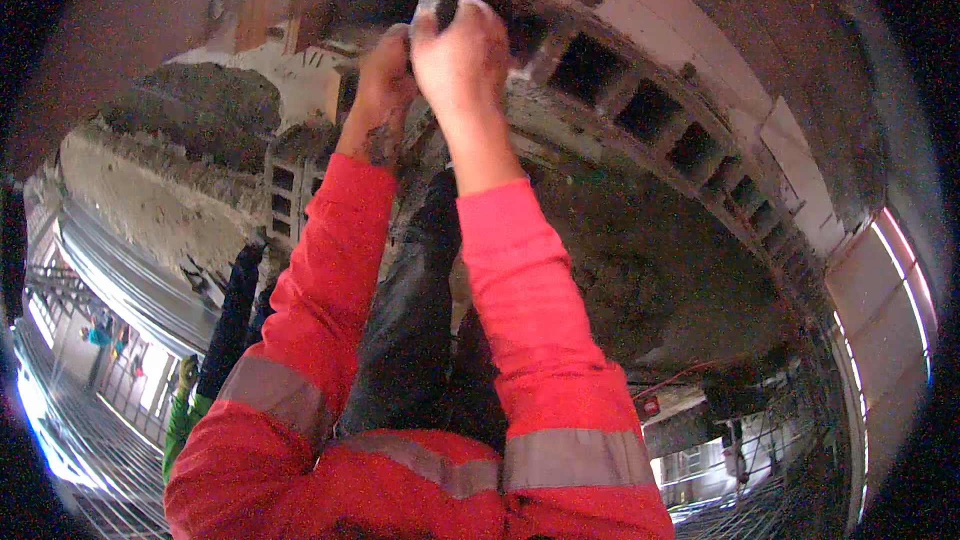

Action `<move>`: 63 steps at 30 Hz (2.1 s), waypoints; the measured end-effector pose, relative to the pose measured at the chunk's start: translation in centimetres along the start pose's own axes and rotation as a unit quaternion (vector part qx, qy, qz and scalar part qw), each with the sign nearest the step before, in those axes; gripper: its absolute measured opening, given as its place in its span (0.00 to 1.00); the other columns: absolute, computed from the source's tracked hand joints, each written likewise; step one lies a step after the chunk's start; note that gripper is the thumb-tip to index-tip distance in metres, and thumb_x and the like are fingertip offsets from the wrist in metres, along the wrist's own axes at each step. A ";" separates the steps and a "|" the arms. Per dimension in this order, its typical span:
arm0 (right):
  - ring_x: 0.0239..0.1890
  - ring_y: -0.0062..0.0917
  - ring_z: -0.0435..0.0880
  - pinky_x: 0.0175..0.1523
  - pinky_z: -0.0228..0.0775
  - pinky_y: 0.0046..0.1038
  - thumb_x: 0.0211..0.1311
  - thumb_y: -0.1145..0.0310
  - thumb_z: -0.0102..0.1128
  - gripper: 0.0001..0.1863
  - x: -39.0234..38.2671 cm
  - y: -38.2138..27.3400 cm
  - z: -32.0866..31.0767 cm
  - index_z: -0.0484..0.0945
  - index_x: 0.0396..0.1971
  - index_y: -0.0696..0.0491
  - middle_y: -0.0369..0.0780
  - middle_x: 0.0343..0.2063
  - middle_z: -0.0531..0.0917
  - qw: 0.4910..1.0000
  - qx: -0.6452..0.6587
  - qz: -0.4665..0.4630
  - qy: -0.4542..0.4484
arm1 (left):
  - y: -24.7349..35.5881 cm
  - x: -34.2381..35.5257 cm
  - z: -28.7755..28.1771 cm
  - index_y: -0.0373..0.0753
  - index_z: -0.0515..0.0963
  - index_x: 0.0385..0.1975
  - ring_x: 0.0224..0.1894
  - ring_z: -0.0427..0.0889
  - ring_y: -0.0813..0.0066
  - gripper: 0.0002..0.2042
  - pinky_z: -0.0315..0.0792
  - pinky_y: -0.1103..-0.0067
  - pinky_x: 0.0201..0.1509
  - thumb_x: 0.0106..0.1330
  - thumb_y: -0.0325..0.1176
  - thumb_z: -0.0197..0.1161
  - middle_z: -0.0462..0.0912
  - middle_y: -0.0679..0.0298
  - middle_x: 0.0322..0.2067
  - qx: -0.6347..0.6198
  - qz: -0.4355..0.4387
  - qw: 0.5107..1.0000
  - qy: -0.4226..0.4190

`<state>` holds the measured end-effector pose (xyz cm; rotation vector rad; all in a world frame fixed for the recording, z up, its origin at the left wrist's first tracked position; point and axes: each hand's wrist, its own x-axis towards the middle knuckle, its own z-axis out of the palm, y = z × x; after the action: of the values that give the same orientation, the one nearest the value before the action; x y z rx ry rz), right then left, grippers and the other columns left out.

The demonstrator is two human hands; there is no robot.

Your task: The person lays hollow concrete blocks onto a mortar bed, using a trowel to apply mortar and a hammer to tap the blocks into place. They also use a green marker to mark the blocks and a piece of cloth to wipe excess mortar.

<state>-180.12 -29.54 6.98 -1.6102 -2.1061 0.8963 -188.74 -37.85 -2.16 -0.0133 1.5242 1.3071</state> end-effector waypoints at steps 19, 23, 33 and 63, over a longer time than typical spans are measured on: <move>0.38 0.51 0.80 0.46 0.73 0.41 0.42 0.54 0.58 0.24 4.3 4.1 4.8 0.81 0.25 0.64 0.60 0.30 0.79 0.970 0.065 0.143 -0.188 | -0.2 0.9 4.2 0.37 0.75 0.38 0.35 0.79 0.69 0.10 0.74 0.70 0.36 0.64 0.35 0.50 0.79 0.63 0.34 -0.113 -0.081 0.974 0.179; 0.38 0.51 0.80 0.46 0.73 0.41 0.42 0.54 0.58 0.24 4.7 3.9 4.7 0.81 0.25 0.64 0.60 0.30 0.79 0.968 0.072 0.150 -0.188 | 0.4 0.9 4.3 0.23 0.73 0.40 0.33 0.80 0.68 0.17 0.75 0.69 0.32 0.56 0.32 0.61 0.78 0.56 0.36 -0.128 -0.084 0.965 0.214; 0.41 0.50 0.79 0.48 0.71 0.40 0.45 0.51 0.56 0.27 5.1 3.6 4.4 0.81 0.28 0.65 0.60 0.32 0.79 0.963 0.062 0.152 -0.214 | 0.4 0.8 3.5 0.39 0.76 0.39 0.35 0.78 0.71 0.12 0.72 0.73 0.39 0.64 0.39 0.51 0.79 0.64 0.36 0.033 -0.067 0.989 0.130; 0.38 0.51 0.79 0.46 0.72 0.43 0.46 0.54 0.59 0.23 4.4 3.3 4.1 0.80 0.25 0.64 0.59 0.30 0.79 0.954 0.104 0.191 -0.206 | 0.0 0.1 2.3 0.36 0.76 0.36 0.32 0.78 0.70 0.11 0.73 0.71 0.30 0.62 0.36 0.55 0.79 0.62 0.33 0.074 0.009 0.995 0.060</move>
<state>-181.53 -25.93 1.29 -1.8741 -1.8786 1.6500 -187.20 -36.23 -1.82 0.0182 1.7241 1.2228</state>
